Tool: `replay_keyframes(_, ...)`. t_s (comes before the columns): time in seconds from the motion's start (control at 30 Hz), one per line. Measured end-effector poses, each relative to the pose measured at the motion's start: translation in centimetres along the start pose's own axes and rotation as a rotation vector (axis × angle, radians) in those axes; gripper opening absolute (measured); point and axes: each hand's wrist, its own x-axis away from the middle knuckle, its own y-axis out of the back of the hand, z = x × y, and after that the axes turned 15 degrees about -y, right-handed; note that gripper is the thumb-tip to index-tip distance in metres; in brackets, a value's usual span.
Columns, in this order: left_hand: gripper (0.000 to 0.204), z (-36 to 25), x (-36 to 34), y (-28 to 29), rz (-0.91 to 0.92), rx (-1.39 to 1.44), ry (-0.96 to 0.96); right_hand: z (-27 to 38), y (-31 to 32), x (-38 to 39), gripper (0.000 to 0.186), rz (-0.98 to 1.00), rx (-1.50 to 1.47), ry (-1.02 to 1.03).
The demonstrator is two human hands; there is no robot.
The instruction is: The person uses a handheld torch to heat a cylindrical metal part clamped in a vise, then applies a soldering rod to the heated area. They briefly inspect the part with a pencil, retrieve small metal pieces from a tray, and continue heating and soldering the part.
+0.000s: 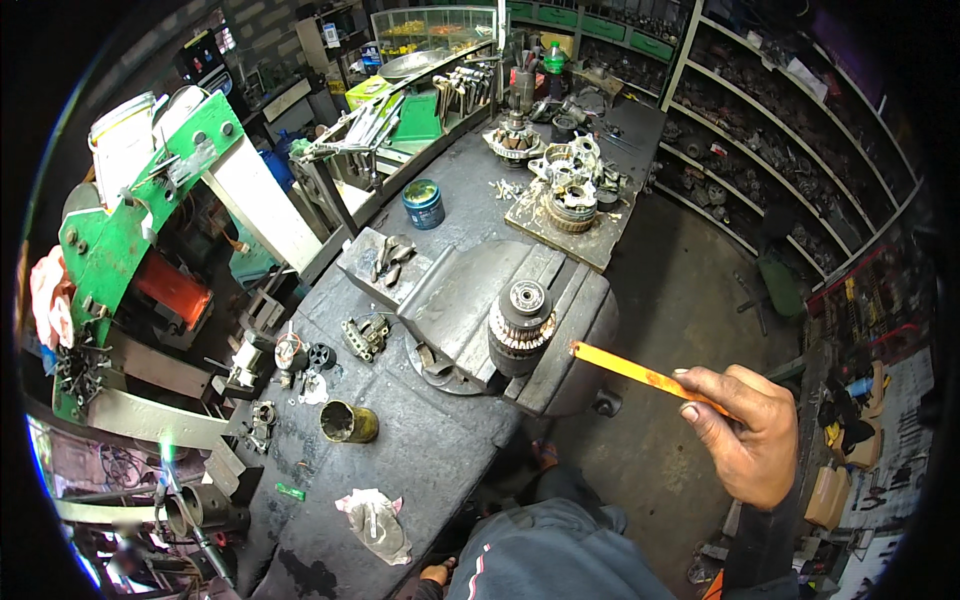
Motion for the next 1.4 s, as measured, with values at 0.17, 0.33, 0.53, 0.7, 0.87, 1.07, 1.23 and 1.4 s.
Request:
replay_keyframes(0.17, 0.063, -0.2, 0.8, -1.4, -0.094, 0.027, 0.118, -2.7, -1.0, -2.7, 0.018, 0.213, -0.186, -0.040)
replay_keyframes(0.33, 0.045, -3.3, 2.6, -1.3, -0.198, 0.394, 0.088, -3.5, -1.7, -5.1, 0.018, 0.294, -0.281, -0.053)
replay_keyframes(0.53, 0.022, -8.1, 6.0, 0.5, -0.159, 0.579, 0.046, -2.1, -0.3, -6.8, 0.015, 0.320, -0.119, -0.018)
replay_keyframes(0.7, 0.028, -8.1, 5.5, 0.0, -0.135, 0.639, 0.018, -0.7, 1.2, -7.3, 0.015, 0.272, -0.011, 0.050)
replay_keyframes(0.87, 0.027, -6.2, 3.6, -1.1, -0.167, 0.747, -0.013, -0.5, 1.0, -7.3, 0.014, 0.318, 0.022, 0.032)
replay_keyframes(1.07, 0.022, -1.2, 0.1, -4.3, -0.187, 0.726, -0.037, -0.8, 1.4, -6.6, 0.014, 0.257, 0.022, 0.030)
replay_keyframes(1.23, 0.016, 0.2, -0.8, -4.4, -0.193, 0.561, -0.084, -0.8, 0.6, -5.6, 0.015, 0.217, -0.059, -0.014)
replay_keyframes(1.4, 0.016, -3.4, 1.7, -2.1, -0.207, 0.699, 0.067, -0.8, -0.3, -4.6, 0.015, 0.200, 0.024, -0.032)
